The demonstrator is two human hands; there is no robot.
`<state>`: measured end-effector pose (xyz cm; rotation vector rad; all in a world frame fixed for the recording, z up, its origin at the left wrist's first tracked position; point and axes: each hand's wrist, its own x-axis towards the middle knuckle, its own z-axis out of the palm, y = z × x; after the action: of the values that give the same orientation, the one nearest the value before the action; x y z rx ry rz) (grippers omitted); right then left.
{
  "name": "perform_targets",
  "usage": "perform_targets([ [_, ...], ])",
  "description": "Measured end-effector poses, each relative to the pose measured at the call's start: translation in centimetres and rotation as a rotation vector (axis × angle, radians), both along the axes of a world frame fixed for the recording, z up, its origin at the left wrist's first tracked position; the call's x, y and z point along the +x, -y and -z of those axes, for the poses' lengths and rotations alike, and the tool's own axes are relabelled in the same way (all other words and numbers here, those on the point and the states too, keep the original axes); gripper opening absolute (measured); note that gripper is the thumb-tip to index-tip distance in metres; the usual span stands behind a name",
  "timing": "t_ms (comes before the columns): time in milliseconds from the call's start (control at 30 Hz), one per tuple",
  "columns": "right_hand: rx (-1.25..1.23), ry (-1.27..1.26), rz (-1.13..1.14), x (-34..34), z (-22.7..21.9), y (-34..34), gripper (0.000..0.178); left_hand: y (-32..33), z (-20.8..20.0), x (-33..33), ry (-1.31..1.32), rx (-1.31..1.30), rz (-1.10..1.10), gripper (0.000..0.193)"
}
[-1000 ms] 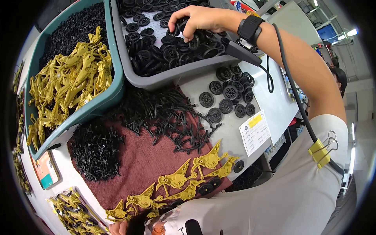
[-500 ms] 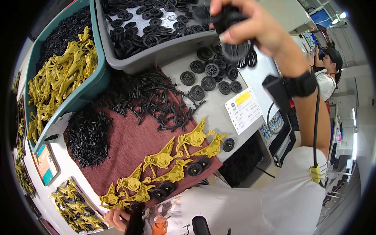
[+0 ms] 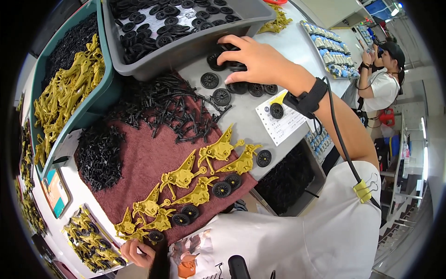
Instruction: Assembling plastic toy motorcycles from frame and wheel components on a factory assembly line.
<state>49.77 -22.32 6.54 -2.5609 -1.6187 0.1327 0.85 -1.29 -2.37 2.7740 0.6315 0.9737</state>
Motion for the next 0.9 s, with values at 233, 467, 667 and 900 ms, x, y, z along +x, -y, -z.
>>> perform_targets([
  [233, -0.067, -0.165, 0.264, -2.3, -4.4, 3.4, 0.035, 0.0, 0.0, -0.2, -0.009, 0.005, 0.001, 0.014],
  [467, -0.157, -0.348, 0.417, -5.2, 0.2, 7.5, 0.036, 0.1, 0.1, -0.1, 0.013, -0.020, 0.011, 0.015],
  [667, 0.018, -0.373, 0.350, -3.8, 0.3, 5.5, 0.025, 0.3, -0.1, 0.0, -0.023, -0.072, -0.035, 0.013],
  [900, 0.200, -0.273, -0.002, 3.9, -9.0, -2.5, 0.018, -0.3, 0.0, -0.6, -0.012, -0.035, -0.002, 0.014],
])
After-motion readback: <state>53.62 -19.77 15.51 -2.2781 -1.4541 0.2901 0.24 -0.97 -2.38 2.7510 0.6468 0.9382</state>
